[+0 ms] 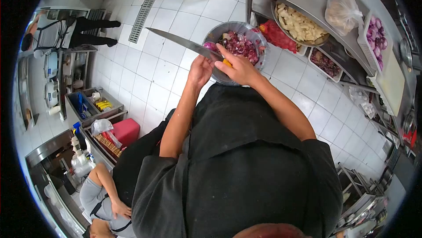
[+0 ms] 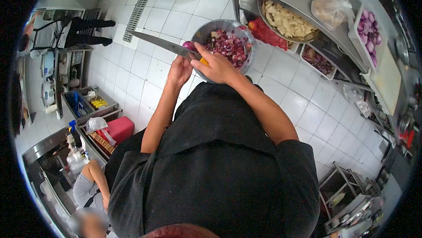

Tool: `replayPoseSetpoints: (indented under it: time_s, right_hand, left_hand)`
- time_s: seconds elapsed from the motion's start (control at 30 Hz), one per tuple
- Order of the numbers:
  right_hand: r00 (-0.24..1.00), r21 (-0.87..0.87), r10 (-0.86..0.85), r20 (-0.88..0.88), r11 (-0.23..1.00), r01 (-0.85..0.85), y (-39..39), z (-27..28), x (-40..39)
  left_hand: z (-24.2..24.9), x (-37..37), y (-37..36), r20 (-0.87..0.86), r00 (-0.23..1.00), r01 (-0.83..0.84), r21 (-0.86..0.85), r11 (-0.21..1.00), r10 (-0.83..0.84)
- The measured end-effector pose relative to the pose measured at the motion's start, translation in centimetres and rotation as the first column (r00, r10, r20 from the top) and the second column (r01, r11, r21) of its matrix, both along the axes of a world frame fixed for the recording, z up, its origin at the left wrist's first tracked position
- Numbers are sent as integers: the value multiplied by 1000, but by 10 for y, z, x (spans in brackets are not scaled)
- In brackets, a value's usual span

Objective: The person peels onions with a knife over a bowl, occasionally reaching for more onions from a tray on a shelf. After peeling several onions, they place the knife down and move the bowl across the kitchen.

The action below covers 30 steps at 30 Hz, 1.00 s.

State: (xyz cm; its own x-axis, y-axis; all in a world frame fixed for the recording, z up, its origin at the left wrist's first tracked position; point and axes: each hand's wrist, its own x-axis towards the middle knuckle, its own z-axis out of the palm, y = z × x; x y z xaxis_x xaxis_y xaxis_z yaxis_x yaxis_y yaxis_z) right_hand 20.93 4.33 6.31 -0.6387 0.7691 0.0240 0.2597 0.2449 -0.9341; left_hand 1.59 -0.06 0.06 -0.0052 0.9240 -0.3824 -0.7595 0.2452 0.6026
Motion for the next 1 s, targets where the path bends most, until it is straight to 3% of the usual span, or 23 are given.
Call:
replayPoseSetpoints:
  time_s: [0.17,0.37,0.47,0.67,0.77,0.83,1.0]
  right_hand:
    - [984,-97,63,165,994,-48,3,19,4]
    - [995,-117,31,95,993,-20,4,10,5]
    - [999,-74,-18,-49,997,14,1,-10,1]
    - [998,-345,-27,-58,939,5,5,-14,-1]
    - [999,-538,-3,-38,843,-18,11,-5,3]
    - [991,-615,-51,-125,788,-37,9,-7,3]
    - [978,-663,-125,-165,748,-16,19,-19,4]
  left_hand:
    - [17,16,-2,24,996,-82,-73,994,84]
    - [13,10,-11,2,999,44,-8,999,-44]
    - [13,2,-10,-7,992,129,18,991,-129]
    - [23,0,-10,-38,989,146,37,989,-145]
    - [26,2,-12,-39,992,125,28,992,-124]
    - [24,1,-15,2,992,125,26,992,-125]
    - [23,-2,-19,57,985,163,55,985,-166]
